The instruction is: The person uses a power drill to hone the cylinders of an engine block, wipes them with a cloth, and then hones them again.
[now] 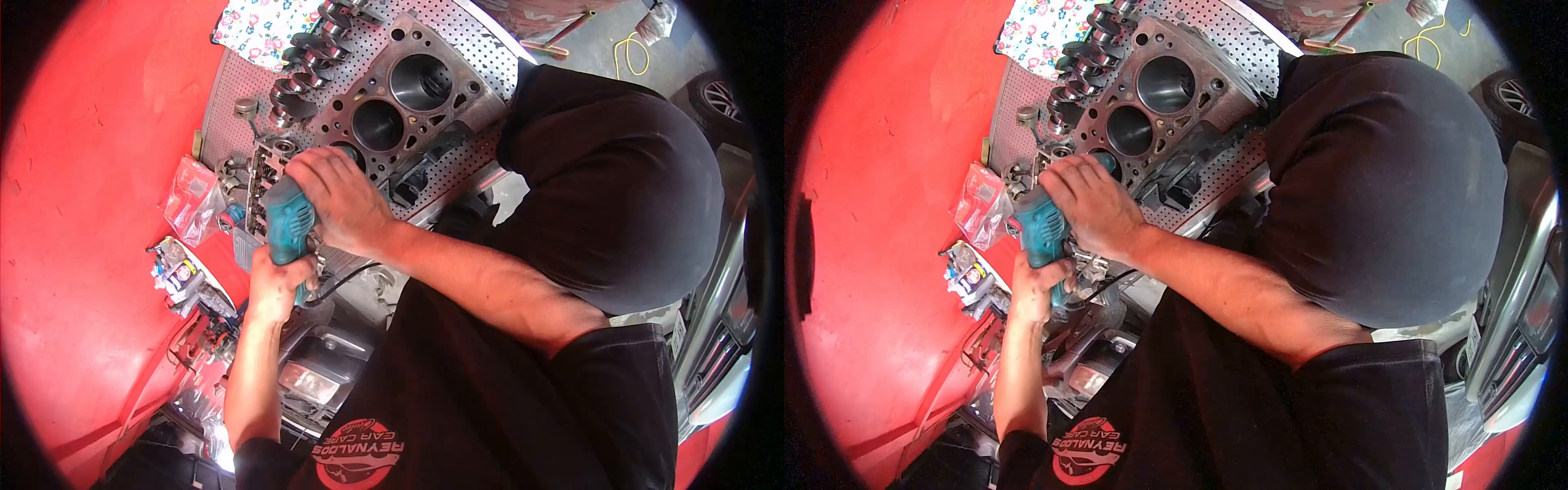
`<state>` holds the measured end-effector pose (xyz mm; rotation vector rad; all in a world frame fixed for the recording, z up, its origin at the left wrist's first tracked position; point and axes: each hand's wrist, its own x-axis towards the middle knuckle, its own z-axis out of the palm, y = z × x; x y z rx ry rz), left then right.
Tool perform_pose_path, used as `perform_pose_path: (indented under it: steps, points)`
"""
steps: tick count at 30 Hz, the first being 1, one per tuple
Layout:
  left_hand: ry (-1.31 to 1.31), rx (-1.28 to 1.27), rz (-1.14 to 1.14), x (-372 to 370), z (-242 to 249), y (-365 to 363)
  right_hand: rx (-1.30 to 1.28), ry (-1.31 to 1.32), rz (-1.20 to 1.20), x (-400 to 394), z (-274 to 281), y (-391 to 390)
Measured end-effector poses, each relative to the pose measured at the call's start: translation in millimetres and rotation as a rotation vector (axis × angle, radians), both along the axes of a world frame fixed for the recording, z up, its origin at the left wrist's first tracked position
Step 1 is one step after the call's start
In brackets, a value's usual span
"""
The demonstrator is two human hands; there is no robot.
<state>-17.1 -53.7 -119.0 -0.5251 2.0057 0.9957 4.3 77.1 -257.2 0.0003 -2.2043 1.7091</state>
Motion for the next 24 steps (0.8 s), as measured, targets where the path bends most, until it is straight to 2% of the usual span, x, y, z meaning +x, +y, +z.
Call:
perform_pose_path:
  steps: [3, 4, 7, 15, 22, 24]
  points:
    - [-0.006, 0.007, 0.012, -4, -18, 2, -0.028, -0.043, 0.007, -2, -9, 7]
    - [-0.021, 0.037, 0.001, -6, -20, 2, 0.031, -0.061, 0.000, -4, -12, 7]
    - [-0.016, 0.013, -0.019, -9, -22, 12, 0.055, -0.099, 0.071, -1, -17, 13]
    - [-0.023, 0.004, -0.031, -9, -27, 6, -0.018, -0.072, 0.049, -1, -22, 14]
    - [0.002, 0.037, 0.001, -3, -27, 0, -0.038, -0.037, -0.002, -1, -21, 4]
    - [0.011, 0.050, 0.035, 0, -12, 3, 0.000, 0.014, 0.029, -2, -15, 2]
